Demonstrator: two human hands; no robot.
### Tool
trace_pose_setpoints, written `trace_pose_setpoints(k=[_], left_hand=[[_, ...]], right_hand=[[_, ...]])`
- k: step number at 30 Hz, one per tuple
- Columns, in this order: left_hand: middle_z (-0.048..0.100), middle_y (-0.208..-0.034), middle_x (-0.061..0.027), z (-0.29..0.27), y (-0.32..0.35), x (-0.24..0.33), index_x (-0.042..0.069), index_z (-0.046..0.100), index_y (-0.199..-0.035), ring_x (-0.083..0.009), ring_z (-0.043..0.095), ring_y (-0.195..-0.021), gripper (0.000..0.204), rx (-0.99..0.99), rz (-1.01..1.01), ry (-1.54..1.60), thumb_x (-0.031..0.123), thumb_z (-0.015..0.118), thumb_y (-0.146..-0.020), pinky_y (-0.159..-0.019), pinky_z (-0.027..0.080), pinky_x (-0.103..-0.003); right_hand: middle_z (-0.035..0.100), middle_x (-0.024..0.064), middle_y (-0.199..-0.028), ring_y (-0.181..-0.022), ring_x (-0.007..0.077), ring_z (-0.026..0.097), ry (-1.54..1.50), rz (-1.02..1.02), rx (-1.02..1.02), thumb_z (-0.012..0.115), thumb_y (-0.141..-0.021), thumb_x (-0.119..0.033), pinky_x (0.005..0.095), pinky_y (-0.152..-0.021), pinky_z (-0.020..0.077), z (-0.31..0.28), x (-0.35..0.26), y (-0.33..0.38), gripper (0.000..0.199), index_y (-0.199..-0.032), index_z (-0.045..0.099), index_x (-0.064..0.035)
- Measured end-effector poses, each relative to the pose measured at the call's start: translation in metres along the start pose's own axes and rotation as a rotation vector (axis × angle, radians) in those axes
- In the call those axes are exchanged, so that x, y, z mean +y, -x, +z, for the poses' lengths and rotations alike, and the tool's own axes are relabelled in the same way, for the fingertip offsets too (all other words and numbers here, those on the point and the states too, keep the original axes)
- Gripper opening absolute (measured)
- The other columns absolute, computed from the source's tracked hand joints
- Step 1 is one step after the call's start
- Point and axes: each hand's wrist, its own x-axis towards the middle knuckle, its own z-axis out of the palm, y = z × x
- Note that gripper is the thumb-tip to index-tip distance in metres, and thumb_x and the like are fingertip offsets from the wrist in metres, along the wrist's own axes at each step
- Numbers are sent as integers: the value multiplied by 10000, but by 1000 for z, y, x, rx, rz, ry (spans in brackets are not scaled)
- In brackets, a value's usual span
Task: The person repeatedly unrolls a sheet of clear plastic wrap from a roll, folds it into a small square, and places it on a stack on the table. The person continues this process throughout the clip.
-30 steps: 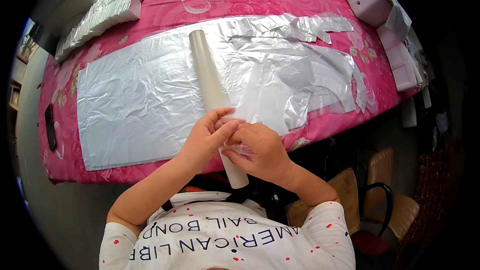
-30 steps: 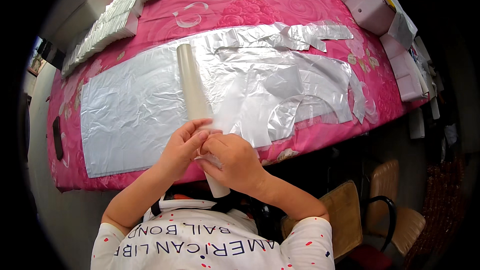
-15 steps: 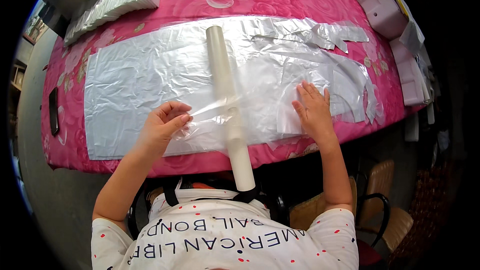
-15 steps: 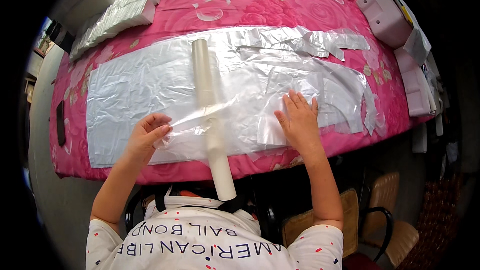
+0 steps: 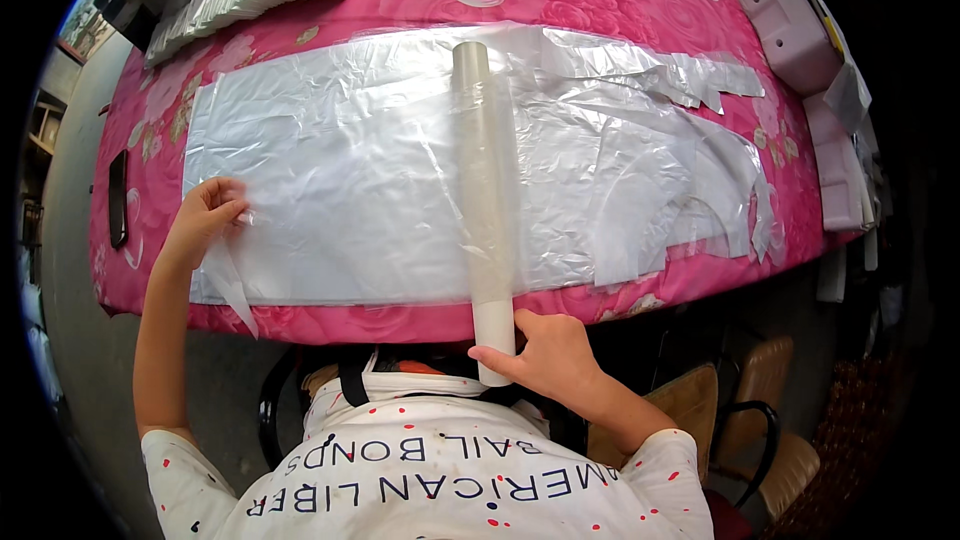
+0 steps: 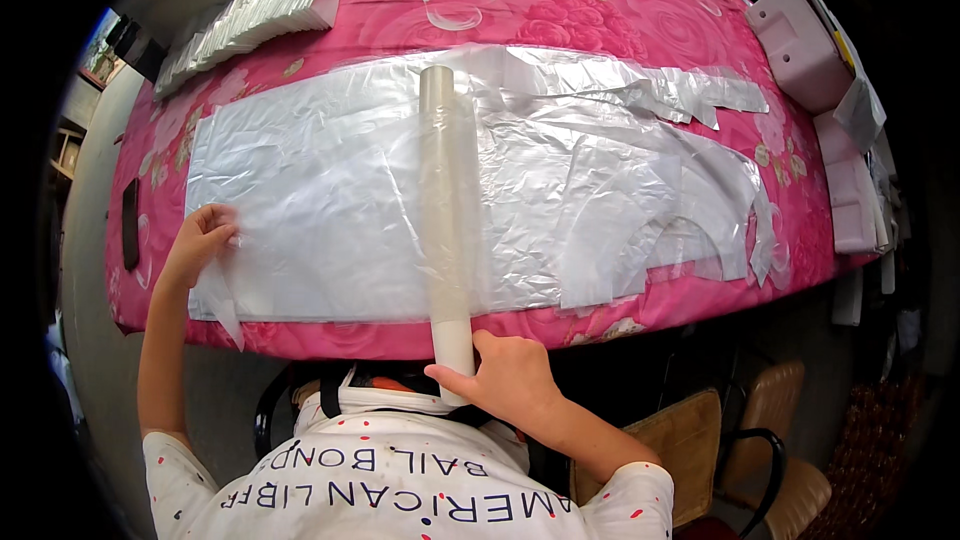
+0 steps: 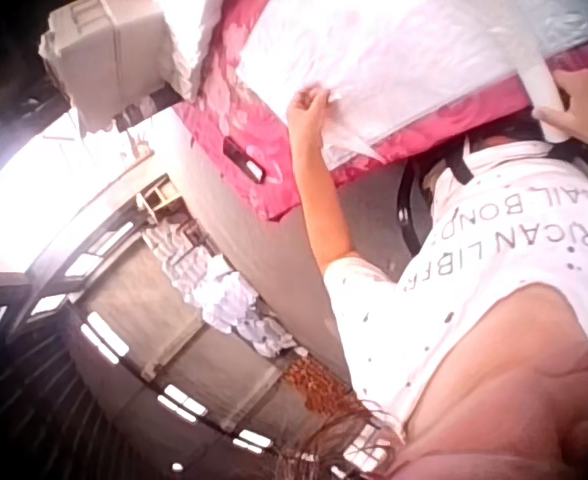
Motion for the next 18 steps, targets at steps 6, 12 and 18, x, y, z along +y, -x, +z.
trace_pose_setpoints(k=[6,12,18], left_hand=[[602,-856,-32,-10,-12,11,-1,565,-1043,-113,582,-745,262,128,182,-361,-5,609,-785,-654,465,-233],[573,-1075,-151,64,22,71,-16,567,-1055,-335,543,-993,332,422,773,-1101,-79,560,-729,-837,455,-390],[391,-1354,-196,213,33,81,-47,412,-1275,-357,362,-1261,487,-72,948,-693,59,537,-816,-1043,307,-419]], right_hand=[[635,169,-694,-642,331,626,-270,137,11,654,-741,-418,395,-596,489,-7,6,4,424,-839,643,-6],[632,164,-681,-638,336,623,-199,165,44,647,-745,-415,401,-598,487,-8,7,8,415,-833,641,-9],[624,173,-667,-628,338,621,-209,161,50,649,-744,-418,404,-593,488,-7,8,9,418,-800,636,-4]])
